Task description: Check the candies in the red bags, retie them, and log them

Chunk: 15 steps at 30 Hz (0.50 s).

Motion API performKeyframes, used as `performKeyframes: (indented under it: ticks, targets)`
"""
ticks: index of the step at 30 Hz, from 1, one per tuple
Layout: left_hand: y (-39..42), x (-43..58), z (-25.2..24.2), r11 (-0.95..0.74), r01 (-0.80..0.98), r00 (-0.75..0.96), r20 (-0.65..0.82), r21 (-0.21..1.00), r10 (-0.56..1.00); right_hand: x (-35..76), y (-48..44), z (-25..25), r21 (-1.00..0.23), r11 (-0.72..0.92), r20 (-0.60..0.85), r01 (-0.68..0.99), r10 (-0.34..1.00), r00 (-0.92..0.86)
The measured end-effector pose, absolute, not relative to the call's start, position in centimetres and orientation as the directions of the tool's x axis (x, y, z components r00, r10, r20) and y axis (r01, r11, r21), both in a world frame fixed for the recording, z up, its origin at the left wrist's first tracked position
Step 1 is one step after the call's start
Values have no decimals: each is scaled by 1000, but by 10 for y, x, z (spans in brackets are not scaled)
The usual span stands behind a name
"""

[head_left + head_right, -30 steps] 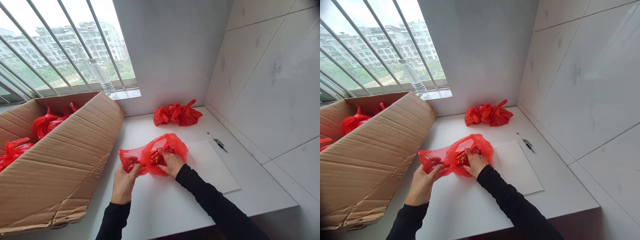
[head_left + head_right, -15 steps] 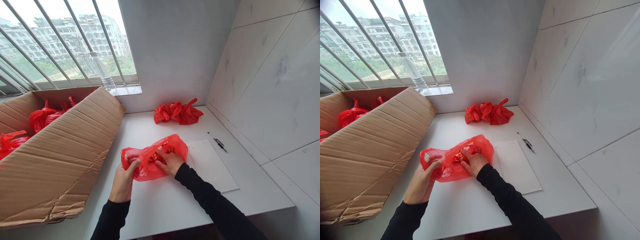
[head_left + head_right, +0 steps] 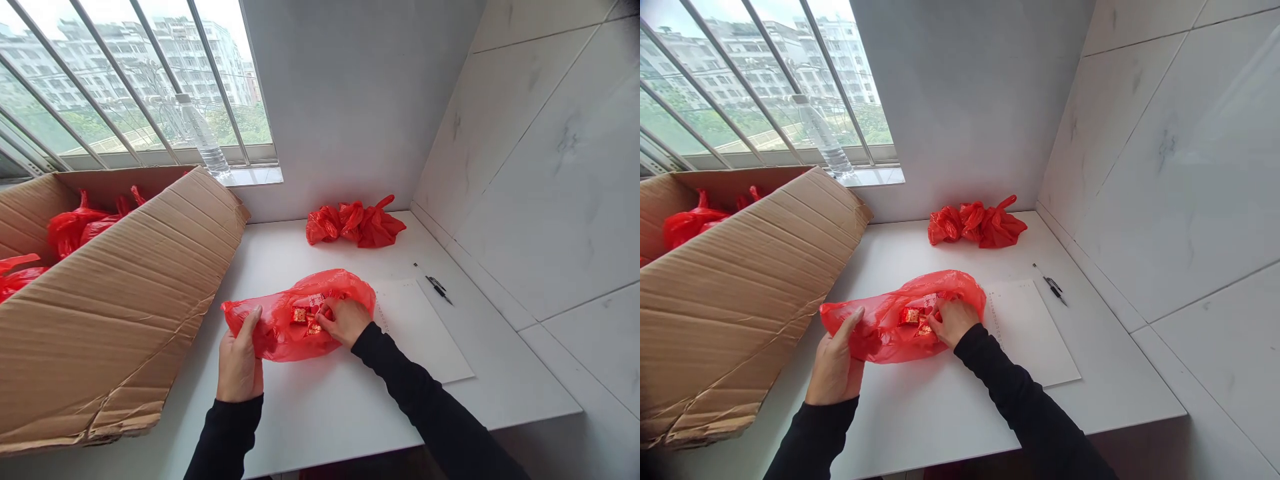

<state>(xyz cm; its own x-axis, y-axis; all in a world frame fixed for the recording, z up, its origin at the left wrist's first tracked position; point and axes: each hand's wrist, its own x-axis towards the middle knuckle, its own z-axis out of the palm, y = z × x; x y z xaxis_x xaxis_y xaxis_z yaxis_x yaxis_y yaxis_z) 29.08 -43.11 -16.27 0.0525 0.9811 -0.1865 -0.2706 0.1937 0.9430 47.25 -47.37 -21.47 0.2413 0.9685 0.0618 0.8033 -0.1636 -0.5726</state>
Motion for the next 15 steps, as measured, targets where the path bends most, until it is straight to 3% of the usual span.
performKeyframes:
  ticks: [15]
  targets:
    - [-440, 293, -164, 165, -349, -49, -194, 923, 980, 475, -480, -214, -639, -117, -4, 761, 989, 149]
